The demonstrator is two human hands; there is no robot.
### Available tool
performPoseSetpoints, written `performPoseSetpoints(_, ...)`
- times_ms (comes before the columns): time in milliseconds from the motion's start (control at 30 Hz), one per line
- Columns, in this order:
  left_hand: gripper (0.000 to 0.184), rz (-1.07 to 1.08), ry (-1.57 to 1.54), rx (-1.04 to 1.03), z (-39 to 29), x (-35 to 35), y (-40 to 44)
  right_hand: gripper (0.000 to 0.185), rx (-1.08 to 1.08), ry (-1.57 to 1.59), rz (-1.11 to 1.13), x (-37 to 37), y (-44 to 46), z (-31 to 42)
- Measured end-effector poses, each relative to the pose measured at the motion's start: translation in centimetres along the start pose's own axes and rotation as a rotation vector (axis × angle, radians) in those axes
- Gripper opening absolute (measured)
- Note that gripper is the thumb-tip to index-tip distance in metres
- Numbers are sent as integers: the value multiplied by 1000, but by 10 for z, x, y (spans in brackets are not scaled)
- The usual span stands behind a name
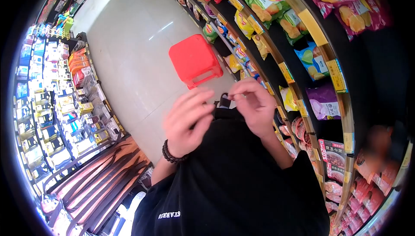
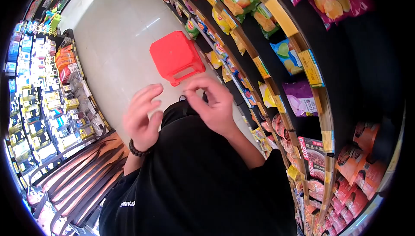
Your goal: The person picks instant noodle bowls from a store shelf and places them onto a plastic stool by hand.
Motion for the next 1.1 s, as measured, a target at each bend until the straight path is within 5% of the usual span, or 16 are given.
performPoseSetpoints(133,34,124,506,-220,-7,24,-2,13,-91,74,-115,-3,7,-10)
performPoseSetpoints(300,27,119,605,-268,8,39,-16,20,-208,-18,-29,11,0,-30)
performPoseSetpoints(667,33,315,680,-236,23,67,-39,9,-587,-199,-214,33,-21,-33)
performPoseSetpoints(767,36,355,744,-260,22,70,-36,11,-688,-321,-151,36,-23,-29)
performPoseSetpoints(867,38,395,795,-284,17,73,-32,16,-487,-199,-70,-1,-1,5)
performPoseSetpoints(933,38,435,821,-282,14,74,-30,18,-270,-86,202,-24,11,24)
performPoseSetpoints(1100,45,537,904,-271,8,84,-21,19,-406,217,453,-60,29,28)
Point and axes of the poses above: each hand's wrist, its own y-axis towards the middle knuckle, its own x-axis out of the back of the hand, z = x × y, the point moved 2 cm from there along y, towards the middle knuckle, and after that the axes turned 14 degrees about z, right-handed, at the moved point
